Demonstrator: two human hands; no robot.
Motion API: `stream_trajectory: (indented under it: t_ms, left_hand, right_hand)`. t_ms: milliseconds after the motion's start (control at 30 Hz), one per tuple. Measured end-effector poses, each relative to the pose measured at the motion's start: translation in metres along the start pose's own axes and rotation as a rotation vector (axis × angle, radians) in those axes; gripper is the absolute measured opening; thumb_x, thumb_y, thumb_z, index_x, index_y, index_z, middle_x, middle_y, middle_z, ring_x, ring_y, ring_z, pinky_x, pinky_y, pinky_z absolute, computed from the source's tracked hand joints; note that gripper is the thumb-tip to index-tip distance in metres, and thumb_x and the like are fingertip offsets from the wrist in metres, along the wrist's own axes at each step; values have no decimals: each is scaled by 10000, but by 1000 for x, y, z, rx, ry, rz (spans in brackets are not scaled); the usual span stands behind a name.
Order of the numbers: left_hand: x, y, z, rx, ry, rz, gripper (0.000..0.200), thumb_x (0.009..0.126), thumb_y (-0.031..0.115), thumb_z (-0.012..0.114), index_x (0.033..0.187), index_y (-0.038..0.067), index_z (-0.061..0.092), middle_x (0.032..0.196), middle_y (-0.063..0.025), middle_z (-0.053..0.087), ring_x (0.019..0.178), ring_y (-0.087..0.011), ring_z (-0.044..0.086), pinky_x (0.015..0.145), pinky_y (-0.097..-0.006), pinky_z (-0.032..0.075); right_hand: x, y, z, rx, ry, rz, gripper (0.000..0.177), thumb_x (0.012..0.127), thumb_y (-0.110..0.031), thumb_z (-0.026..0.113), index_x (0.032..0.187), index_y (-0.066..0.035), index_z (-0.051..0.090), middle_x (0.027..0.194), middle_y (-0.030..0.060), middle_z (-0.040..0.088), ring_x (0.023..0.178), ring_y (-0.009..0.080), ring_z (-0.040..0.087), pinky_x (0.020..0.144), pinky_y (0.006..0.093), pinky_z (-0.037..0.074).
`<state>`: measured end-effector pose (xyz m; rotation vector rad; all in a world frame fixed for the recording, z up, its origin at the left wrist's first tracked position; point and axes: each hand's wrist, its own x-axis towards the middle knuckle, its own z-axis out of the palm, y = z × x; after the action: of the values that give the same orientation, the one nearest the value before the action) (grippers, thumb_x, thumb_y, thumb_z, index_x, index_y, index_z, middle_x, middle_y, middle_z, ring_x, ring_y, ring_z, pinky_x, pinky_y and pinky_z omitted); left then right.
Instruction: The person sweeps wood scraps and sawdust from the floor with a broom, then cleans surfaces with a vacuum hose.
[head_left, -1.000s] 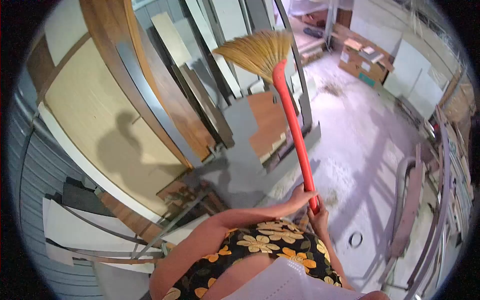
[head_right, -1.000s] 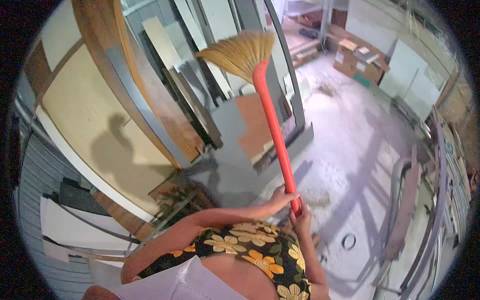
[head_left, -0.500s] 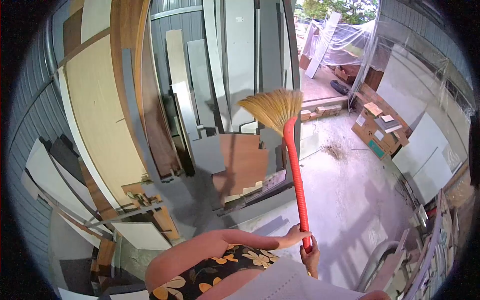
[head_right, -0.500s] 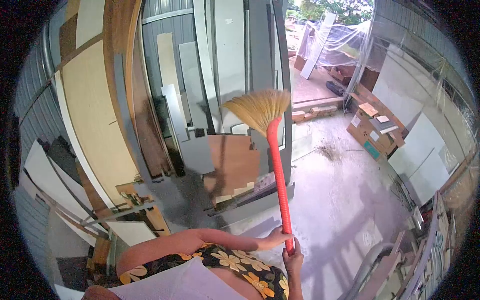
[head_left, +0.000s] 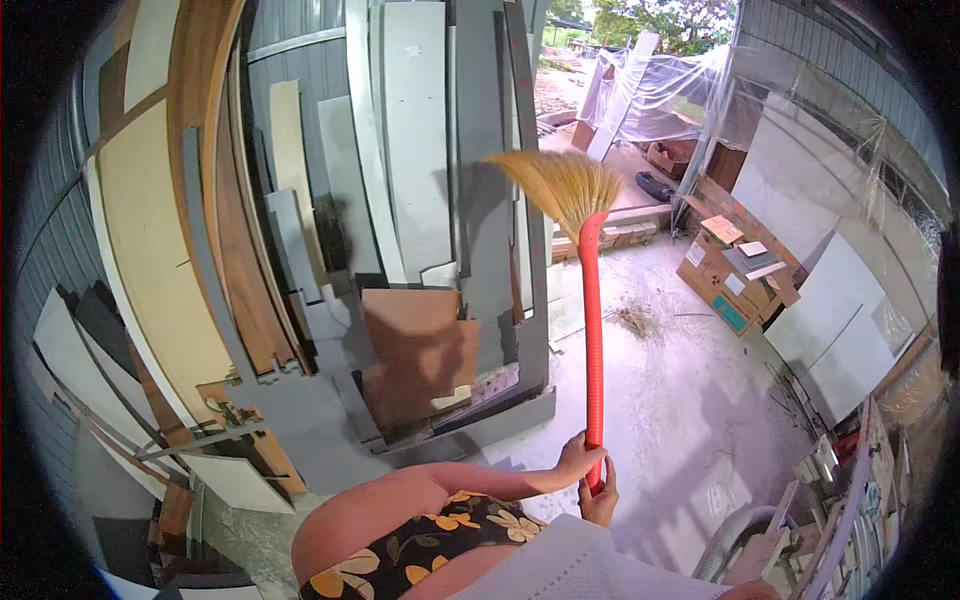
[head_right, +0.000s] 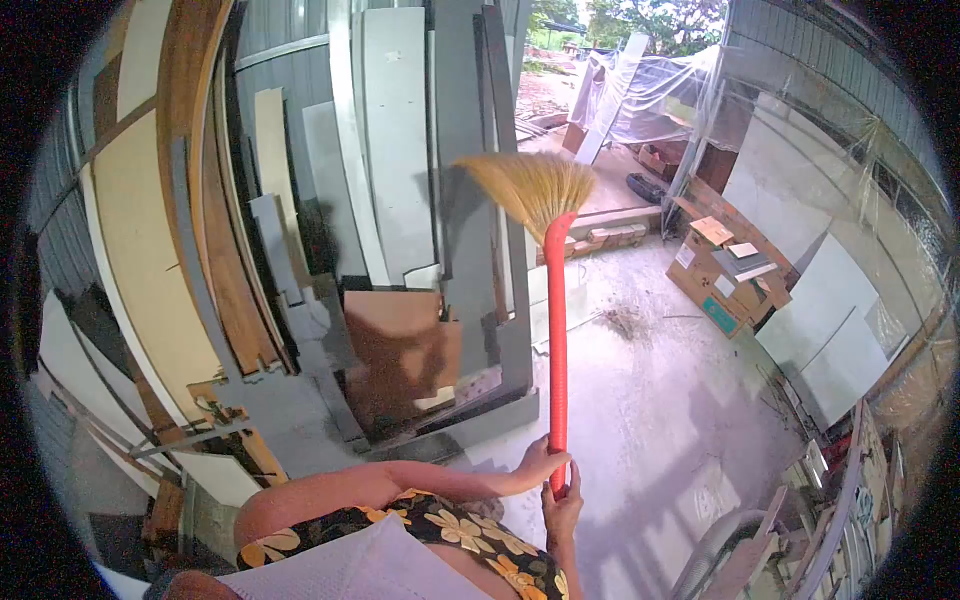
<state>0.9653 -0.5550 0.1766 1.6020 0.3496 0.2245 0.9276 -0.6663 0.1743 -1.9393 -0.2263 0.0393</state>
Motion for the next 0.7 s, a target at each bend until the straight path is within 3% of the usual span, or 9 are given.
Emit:
stream_trajectory:
  t_ms: [100, 133, 267, 367, 500, 600, 700]
  left_hand:
    - [45, 29, 27, -91, 23, 115, 242, 675, 176, 583, 849, 25, 509, 701, -110, 560, 650, -233, 565, 606, -346, 452]
    - [60, 37, 36, -56, 30, 121, 230, 687, 174, 586, 843, 20, 515, 700, -79, 566, 642, -178, 562, 593, -312, 455]
    - [107, 63, 69, -115, 28, 155, 231, 675, 162, 555, 851, 26, 493, 667, -92, 536, 615, -212, 547, 577, -336, 444]
    - [137, 67, 96, -148, 42, 199, 238, 674, 172, 553, 850, 25, 490, 666, -95, 529, 612, -211, 541, 576, -334, 444]
    - [167, 75, 105, -92, -22, 188, 297, 695, 184, 576, 926, 19, 489, 769, -74, 547, 701, -173, 539, 640, -305, 443]
    - [197, 73, 108, 3, 54, 278, 304, 708, 210, 585, 930, 28, 484, 756, -67, 537, 690, -180, 532, 629, -316, 433]
    - [238, 76, 109, 160, 169, 416, 298, 736, 237, 587, 936, 39, 486, 772, -69, 529, 704, -182, 526, 634, -319, 423]
  right_hand:
    - [55, 6, -17, -9, 43, -92, 604, 732, -75, 601, 1266, -28, 321, 572, 58, 532, 490, 100, 473, 457, 251, 391]
    - [72, 6, -22, 26, 48, -119, 588, 749, -78, 591, 1267, -25, 317, 596, 48, 541, 493, 92, 474, 453, 235, 386]
    - [125, -7, -43, 231, 53, -28, 591, 754, -83, 602, 1268, -31, 317, 638, 27, 538, 486, 69, 463, 441, 209, 384]
    - [156, 1, -59, 165, 76, -36, 540, 758, -91, 604, 1229, -10, 353, 644, 23, 529, 494, 69, 466, 435, 212, 387]
    - [192, 4, -63, 295, 25, -57, 368, 762, -91, 601, 1071, 23, 437, 634, 18, 508, 497, 73, 469, 432, 217, 390]
    - [230, 19, -60, 324, -68, -128, 244, 763, -92, 599, 937, 17, 468, 611, 7, 475, 480, 73, 450, 424, 212, 377]
    - [273, 1, -62, 370, -146, -132, 221, 778, -111, 583, 933, 9, 481, 608, 3, 471, 481, 64, 444, 418, 206, 364]
